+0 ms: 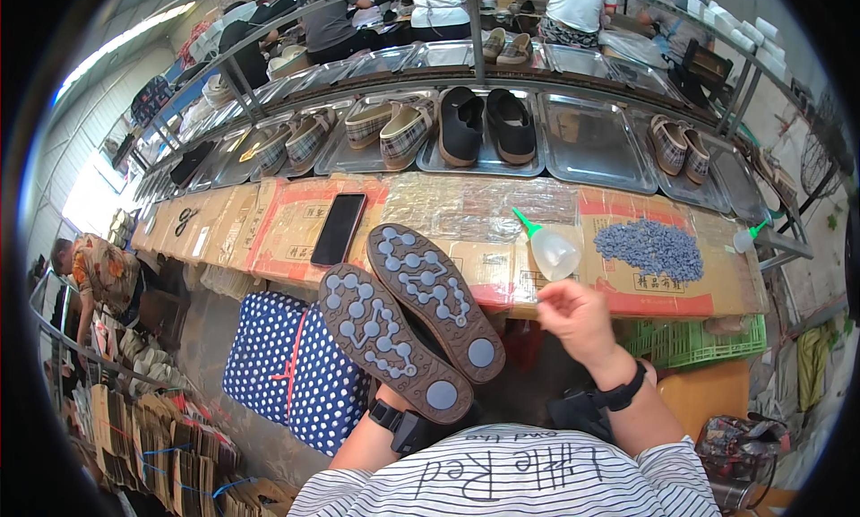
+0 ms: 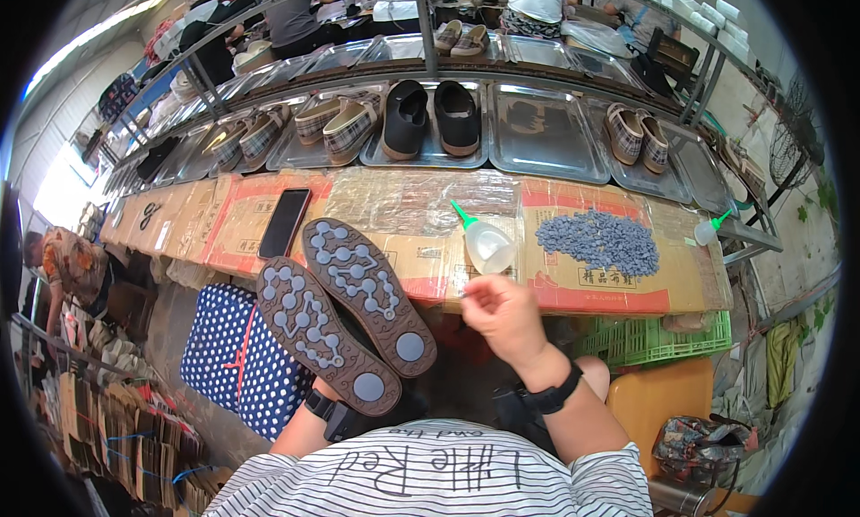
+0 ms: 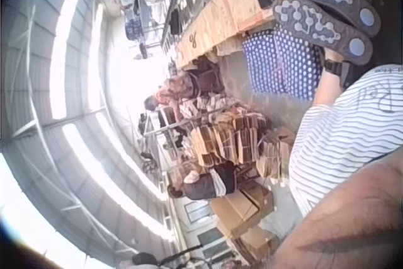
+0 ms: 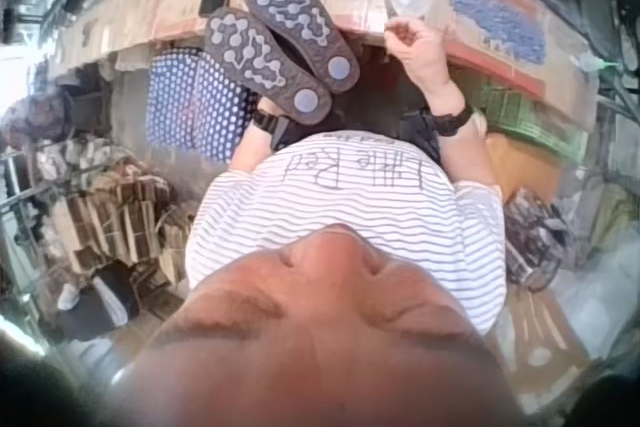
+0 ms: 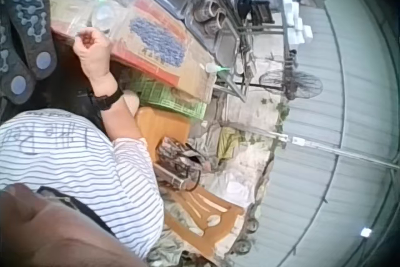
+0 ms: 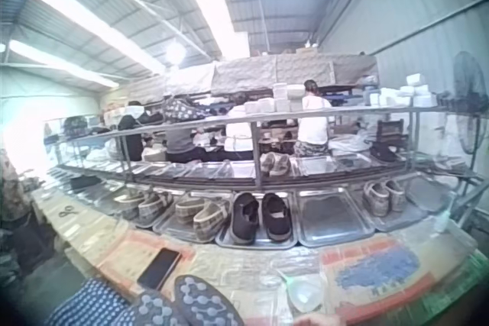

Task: Applying adhesive and placing small blue components onto shoe soles at a production line station.

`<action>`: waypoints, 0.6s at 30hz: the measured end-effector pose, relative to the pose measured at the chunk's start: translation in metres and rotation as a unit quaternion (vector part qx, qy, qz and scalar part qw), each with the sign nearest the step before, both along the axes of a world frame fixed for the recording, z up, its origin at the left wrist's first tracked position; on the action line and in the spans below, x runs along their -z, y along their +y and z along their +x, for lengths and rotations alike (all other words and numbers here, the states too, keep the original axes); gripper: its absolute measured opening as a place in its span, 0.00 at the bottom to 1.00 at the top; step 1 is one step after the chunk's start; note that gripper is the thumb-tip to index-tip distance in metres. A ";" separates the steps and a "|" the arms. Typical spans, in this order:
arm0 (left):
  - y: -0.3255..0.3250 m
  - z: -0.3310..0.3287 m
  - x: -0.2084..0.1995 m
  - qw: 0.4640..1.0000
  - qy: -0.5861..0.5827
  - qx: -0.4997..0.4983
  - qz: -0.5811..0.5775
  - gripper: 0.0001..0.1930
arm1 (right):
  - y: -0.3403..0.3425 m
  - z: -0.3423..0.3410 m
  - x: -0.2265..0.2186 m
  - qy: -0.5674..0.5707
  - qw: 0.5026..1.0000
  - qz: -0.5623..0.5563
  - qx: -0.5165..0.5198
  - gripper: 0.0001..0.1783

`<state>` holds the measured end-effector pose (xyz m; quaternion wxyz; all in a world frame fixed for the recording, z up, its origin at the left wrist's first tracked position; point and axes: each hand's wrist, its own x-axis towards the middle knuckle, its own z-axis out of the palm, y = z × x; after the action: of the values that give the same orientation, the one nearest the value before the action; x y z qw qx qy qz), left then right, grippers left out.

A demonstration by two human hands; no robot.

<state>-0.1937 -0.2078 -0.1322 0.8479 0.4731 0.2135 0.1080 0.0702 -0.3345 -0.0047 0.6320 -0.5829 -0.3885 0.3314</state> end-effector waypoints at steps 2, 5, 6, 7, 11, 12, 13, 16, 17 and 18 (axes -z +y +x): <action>-0.003 0.009 0.001 1.000 0.000 -0.003 0.007 0.15 | 0.012 -0.020 0.005 0.035 0.995 -0.025 -0.086 0.06; -0.009 -0.006 0.009 1.000 0.002 -0.010 0.014 0.15 | 0.033 -0.042 0.004 0.010 0.989 -0.039 -0.142 0.06; -0.013 -0.012 0.010 1.000 0.003 -0.011 0.017 0.15 | 0.039 -0.046 0.006 -0.046 0.988 -0.035 -0.143 0.06; -0.013 -0.013 0.013 1.000 0.003 -0.012 0.020 0.15 | 0.043 -0.048 0.011 -0.047 0.988 -0.035 -0.145 0.06; -0.013 -0.016 0.016 0.999 0.006 -0.018 0.030 0.15 | 0.051 -0.051 0.018 -0.185 0.973 0.055 -0.123 0.07; -0.014 -0.018 0.017 0.999 0.007 -0.019 0.031 0.15 | 0.051 -0.051 0.018 -0.199 0.970 0.058 -0.125 0.08; -0.015 -0.019 0.018 0.999 0.008 -0.019 0.033 0.15 | 0.051 -0.051 0.017 -0.199 0.970 0.057 -0.126 0.08; -0.014 -0.021 0.019 0.999 0.012 -0.024 0.038 0.15 | 0.052 -0.054 0.012 -0.156 0.978 0.016 -0.135 0.07; -0.012 -0.021 0.020 0.999 0.013 -0.024 0.040 0.15 | 0.053 -0.053 0.010 -0.133 0.982 -0.016 -0.133 0.06; -0.010 -0.020 0.020 0.999 0.014 -0.024 0.043 0.15 | 0.054 -0.053 0.008 -0.111 0.984 -0.047 -0.131 0.05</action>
<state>-0.2133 -0.2182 -0.1518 0.8210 0.5050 0.2320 0.1309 0.0171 -0.2808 -0.0132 0.5077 -0.5891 -0.5132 0.3631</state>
